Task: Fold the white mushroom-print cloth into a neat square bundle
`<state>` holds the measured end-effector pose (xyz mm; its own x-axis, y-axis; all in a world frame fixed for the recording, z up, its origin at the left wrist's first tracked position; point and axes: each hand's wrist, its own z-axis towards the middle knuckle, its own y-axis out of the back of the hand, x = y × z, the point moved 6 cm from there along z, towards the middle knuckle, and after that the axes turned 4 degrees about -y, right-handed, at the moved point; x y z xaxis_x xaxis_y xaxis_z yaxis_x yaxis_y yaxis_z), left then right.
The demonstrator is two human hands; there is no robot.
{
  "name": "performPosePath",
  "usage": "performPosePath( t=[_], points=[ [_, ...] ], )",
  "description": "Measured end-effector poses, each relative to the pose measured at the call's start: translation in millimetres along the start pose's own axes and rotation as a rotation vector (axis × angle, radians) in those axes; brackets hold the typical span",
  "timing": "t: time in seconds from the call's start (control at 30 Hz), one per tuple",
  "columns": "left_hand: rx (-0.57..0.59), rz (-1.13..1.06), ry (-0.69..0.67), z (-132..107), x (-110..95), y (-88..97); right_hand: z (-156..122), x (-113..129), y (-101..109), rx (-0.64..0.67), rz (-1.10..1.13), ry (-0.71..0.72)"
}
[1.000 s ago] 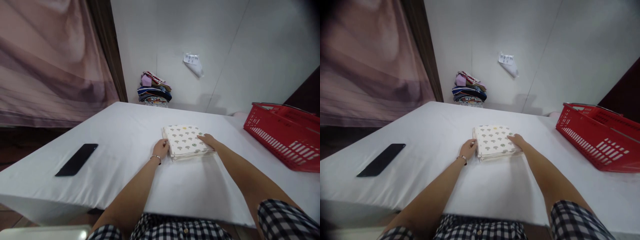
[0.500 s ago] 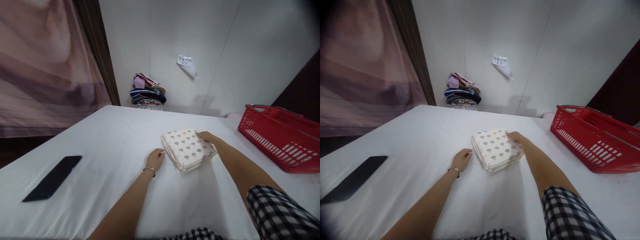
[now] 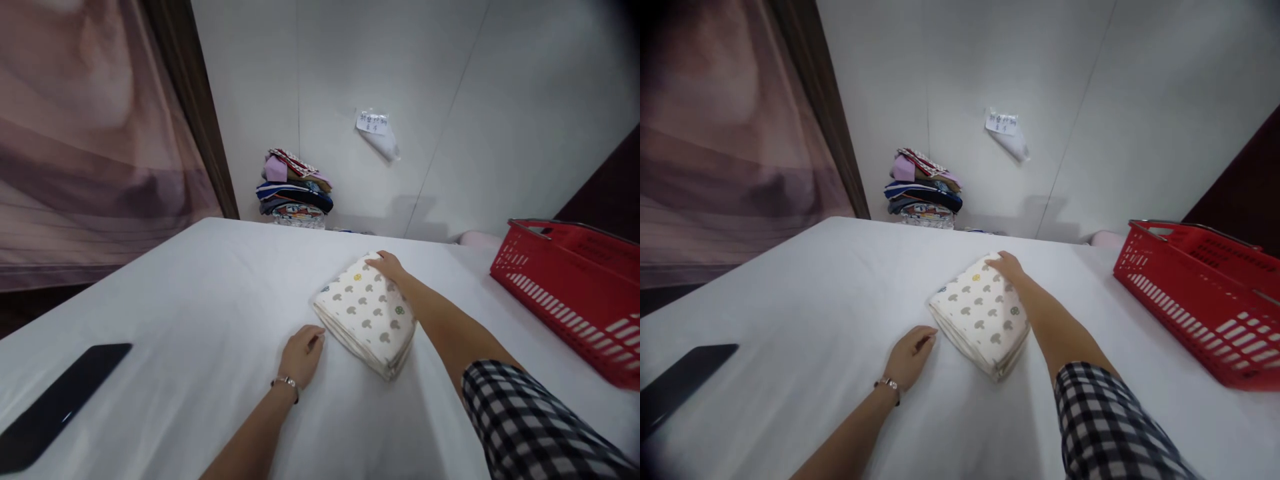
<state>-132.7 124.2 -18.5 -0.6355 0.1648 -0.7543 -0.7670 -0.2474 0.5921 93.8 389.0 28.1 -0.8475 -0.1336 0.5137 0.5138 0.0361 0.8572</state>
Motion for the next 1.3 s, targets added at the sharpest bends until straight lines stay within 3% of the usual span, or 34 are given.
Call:
performPosePath(
  t=[0.1,0.2,0.33,0.43,0.53,0.67,0.77,0.87,0.97,1.1,1.3],
  points=[
    [-0.01,-0.016,0.007,-1,0,1.9,20,22,-16,0.046,-0.044,0.095],
    [-0.027,-0.04,-0.004,-1,-2,4.4,29,31,-34,0.154,-0.17,0.087],
    [-0.036,-0.058,0.0,0,-3,5.8,20,31,-33,0.154,-0.201,0.047],
    [-0.052,-0.084,0.028,0,-1,6.4,-5,28,-21,0.106,-0.177,0.071],
    [-0.093,-0.124,0.092,2,5,9.8,-48,20,-12,0.105,-0.129,0.166],
    [-0.184,-0.132,0.21,12,10,22.6,-111,-10,7,-0.007,-0.04,0.243],
    [-0.186,-0.047,0.257,35,8,31.3,-141,-47,24,-0.114,0.026,0.147],
    [-0.101,0.099,0.303,68,8,31.2,-152,-81,37,-0.184,0.18,-0.037],
    [-0.001,0.21,0.336,99,9,22.1,-153,-104,39,-0.136,0.448,-0.302],
    [0.1,0.247,0.325,129,10,4.5,-146,-103,29,0.014,0.736,-0.501],
    [0.22,0.274,0.337,152,18,-12.5,-120,-91,17,0.028,0.741,-0.519]
  ],
)
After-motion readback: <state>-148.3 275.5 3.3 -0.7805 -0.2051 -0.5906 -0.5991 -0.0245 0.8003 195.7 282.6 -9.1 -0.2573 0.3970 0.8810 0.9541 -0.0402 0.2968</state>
